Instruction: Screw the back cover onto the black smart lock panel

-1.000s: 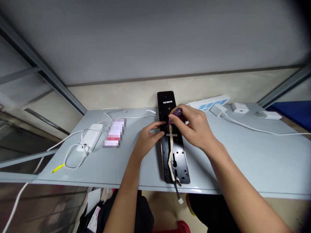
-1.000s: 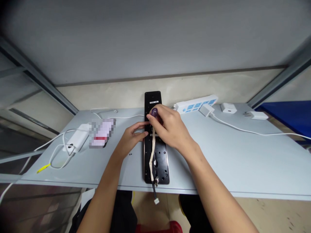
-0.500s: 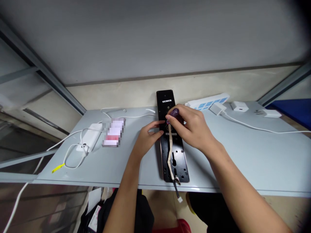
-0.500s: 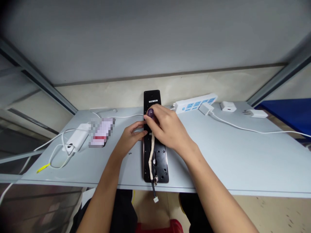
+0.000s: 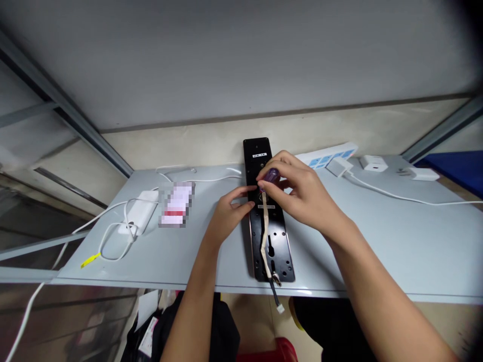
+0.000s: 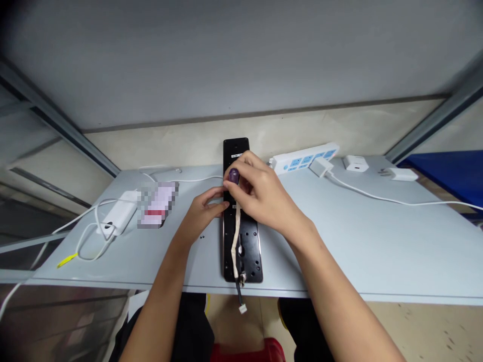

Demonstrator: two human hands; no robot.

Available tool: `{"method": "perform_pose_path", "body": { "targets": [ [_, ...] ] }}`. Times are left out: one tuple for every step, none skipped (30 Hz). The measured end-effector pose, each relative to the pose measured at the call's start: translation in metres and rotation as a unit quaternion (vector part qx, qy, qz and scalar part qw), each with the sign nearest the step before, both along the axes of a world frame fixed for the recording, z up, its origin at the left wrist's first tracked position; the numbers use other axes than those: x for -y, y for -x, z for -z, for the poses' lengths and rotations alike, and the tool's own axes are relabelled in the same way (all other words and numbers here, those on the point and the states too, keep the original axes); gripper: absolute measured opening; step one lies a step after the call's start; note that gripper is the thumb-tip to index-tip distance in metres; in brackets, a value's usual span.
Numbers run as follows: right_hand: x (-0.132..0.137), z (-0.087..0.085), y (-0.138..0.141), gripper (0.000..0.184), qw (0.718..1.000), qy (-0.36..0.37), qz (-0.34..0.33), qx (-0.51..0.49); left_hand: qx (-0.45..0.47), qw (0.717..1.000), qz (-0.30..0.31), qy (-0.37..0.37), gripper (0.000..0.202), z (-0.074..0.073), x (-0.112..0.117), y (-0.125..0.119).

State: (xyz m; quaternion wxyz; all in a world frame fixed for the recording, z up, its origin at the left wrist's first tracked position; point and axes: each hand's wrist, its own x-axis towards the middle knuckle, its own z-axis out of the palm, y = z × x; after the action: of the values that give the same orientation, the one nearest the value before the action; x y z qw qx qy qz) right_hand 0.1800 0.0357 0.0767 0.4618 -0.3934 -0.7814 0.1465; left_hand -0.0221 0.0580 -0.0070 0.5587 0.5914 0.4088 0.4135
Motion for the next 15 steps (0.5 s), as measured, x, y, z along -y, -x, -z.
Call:
{"method": "perform_pose_path", "body": {
  "targets": [
    [0.000,0.001,0.001,0.005,1.000,0.005,-0.004,-0.017,0.001,1.000,-0.002,-0.001,0.045,0.000,0.000,0.000],
    [0.000,0.003,0.001,0.017,0.999,0.007,-0.003,-0.035,0.002,1.000,-0.003,-0.002,0.045,0.001,0.000,0.000],
    [0.000,0.005,0.001,0.029,0.999,0.005,0.002,-0.053,0.003,1.000,-0.004,-0.004,0.045,0.001,0.000,0.000],
    [0.000,0.007,0.002,0.036,0.998,-0.001,0.008,-0.066,0.005,1.000,-0.003,-0.005,0.045,0.002,0.000,0.000],
    [-0.001,0.010,0.002,0.038,0.997,-0.011,0.012,-0.071,0.008,1.000,-0.002,-0.007,0.044,0.002,0.000,-0.001],
    [-0.001,0.013,0.002,0.035,0.997,-0.025,0.016,-0.068,0.011,1.000,0.001,-0.008,0.044,0.002,0.000,-0.001],
    [-0.001,0.015,0.002,0.029,0.997,-0.042,0.019,-0.059,0.014,1.000,0.005,-0.010,0.043,0.002,0.000,-0.001],
    [-0.001,0.017,0.002,0.023,0.997,-0.061,0.025,-0.049,0.016,1.000,0.009,-0.010,0.043,0.002,0.000,-0.001],
    [-0.001,0.018,0.003,0.018,0.995,-0.079,0.034,-0.040,0.017,1.000,0.012,-0.009,0.043,0.002,0.000,-0.001],
    [-0.001,0.018,0.004,0.016,0.994,-0.095,0.044,-0.036,0.017,1.000,0.014,-0.008,0.043,0.002,0.000,0.000],
    [0.000,0.018,0.005,0.014,0.992,-0.110,0.056,-0.037,0.016,1.000,0.014,-0.008,0.042,0.002,0.000,0.000],
    [0.001,0.017,0.006,0.013,0.990,-0.121,0.066,-0.041,0.015,1.000,0.013,-0.008,0.043,0.001,0.000,0.000],
    [0.001,0.016,0.007,0.013,0.988,-0.128,0.072,-0.048,0.013,1.000,0.010,-0.008,0.043,0.001,0.001,0.000],
    [0.002,0.014,0.008,0.014,0.986,-0.133,0.078,-0.058,0.009,1.000,0.008,-0.009,0.043,0.001,0.001,0.000],
    [0.003,0.012,0.008,0.015,0.986,-0.133,0.082,-0.066,0.005,1.000,0.005,-0.010,0.044,0.001,0.001,0.000]
  ]
}}
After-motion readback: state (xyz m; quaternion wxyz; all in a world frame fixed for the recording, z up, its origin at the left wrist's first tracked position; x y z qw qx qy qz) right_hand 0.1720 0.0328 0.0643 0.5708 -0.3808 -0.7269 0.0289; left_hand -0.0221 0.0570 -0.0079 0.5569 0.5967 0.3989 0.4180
